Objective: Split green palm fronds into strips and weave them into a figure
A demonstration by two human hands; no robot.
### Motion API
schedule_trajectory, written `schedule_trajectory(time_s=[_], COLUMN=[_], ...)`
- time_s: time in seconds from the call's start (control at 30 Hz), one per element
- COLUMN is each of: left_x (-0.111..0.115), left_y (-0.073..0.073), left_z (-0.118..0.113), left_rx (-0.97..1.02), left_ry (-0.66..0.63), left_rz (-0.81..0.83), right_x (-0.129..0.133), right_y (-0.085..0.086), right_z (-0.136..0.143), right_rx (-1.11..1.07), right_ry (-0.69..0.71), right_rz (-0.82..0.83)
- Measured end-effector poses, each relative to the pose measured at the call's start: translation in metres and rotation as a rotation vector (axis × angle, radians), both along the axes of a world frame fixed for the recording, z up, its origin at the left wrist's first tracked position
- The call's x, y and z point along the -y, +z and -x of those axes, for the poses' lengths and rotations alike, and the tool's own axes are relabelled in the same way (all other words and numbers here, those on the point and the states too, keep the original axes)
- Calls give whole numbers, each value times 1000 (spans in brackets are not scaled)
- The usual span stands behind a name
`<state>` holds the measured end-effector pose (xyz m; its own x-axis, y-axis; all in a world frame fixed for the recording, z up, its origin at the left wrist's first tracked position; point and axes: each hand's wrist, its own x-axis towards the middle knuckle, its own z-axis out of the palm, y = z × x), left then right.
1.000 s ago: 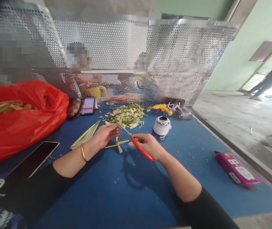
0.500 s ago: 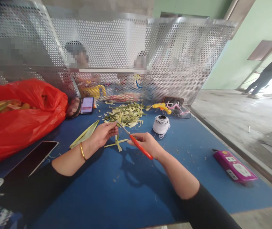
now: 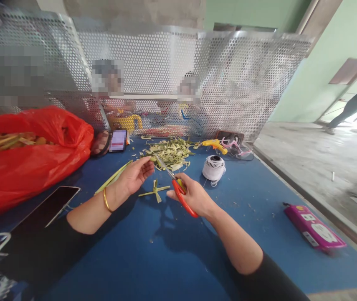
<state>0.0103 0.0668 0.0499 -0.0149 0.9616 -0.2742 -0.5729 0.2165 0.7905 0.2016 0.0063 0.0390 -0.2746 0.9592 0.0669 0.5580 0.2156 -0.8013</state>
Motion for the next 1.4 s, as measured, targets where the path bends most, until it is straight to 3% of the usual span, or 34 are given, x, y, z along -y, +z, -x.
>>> schedule_trajectory(time_s=[0.23, 0.7, 1.4], left_x=[7, 14, 20], left_y=[8, 9, 7], left_z=[-6, -17, -21], left_rx=[166, 213, 243], left_ry=[-7, -20, -101], left_rz=[133, 182, 194], right_x=[5, 7, 9], right_y=[-1, -11, -11], right_z=[7, 11, 15], right_rx=[270, 565, 684], right_ry=[-122, -147, -181], right_rz=[-277, -614, -640])
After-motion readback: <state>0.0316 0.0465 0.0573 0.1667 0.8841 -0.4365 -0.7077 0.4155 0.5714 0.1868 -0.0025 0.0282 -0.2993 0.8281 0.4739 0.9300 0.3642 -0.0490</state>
